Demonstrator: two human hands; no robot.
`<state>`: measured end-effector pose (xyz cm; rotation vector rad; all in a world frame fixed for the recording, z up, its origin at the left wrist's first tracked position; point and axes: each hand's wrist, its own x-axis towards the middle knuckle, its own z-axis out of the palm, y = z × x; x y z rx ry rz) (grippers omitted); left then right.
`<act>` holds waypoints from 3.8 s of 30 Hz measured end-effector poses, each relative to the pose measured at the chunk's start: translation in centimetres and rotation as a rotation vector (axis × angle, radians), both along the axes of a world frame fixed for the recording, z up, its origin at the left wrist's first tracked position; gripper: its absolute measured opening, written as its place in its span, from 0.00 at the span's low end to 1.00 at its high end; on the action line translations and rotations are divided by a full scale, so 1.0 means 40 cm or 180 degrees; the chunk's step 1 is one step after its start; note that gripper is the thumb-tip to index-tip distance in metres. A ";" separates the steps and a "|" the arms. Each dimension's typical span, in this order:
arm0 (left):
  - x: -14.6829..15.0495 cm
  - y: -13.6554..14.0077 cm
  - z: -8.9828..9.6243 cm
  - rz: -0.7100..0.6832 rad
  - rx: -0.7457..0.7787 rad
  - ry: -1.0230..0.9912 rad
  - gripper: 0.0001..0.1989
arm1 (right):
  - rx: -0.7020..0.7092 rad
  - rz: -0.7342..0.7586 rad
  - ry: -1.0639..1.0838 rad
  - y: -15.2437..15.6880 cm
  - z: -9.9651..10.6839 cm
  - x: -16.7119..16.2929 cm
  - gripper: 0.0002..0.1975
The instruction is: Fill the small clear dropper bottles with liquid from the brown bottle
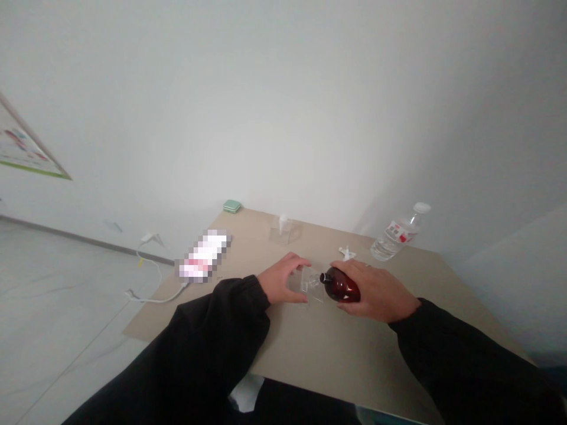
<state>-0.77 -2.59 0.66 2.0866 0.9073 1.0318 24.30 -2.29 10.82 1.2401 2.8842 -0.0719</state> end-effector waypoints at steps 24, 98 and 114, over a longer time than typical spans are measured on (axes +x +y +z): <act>0.000 0.000 -0.002 -0.0007 -0.0042 -0.0021 0.38 | 0.0108 0.0024 -0.0234 -0.003 0.016 -0.008 0.32; -0.002 0.000 0.003 0.0053 0.0050 0.0057 0.38 | 0.0093 0.0123 -0.0458 -0.006 0.046 -0.027 0.31; -0.002 -0.001 0.006 0.0052 0.0019 0.0067 0.37 | 0.0160 0.0087 -0.0512 -0.007 0.049 -0.029 0.32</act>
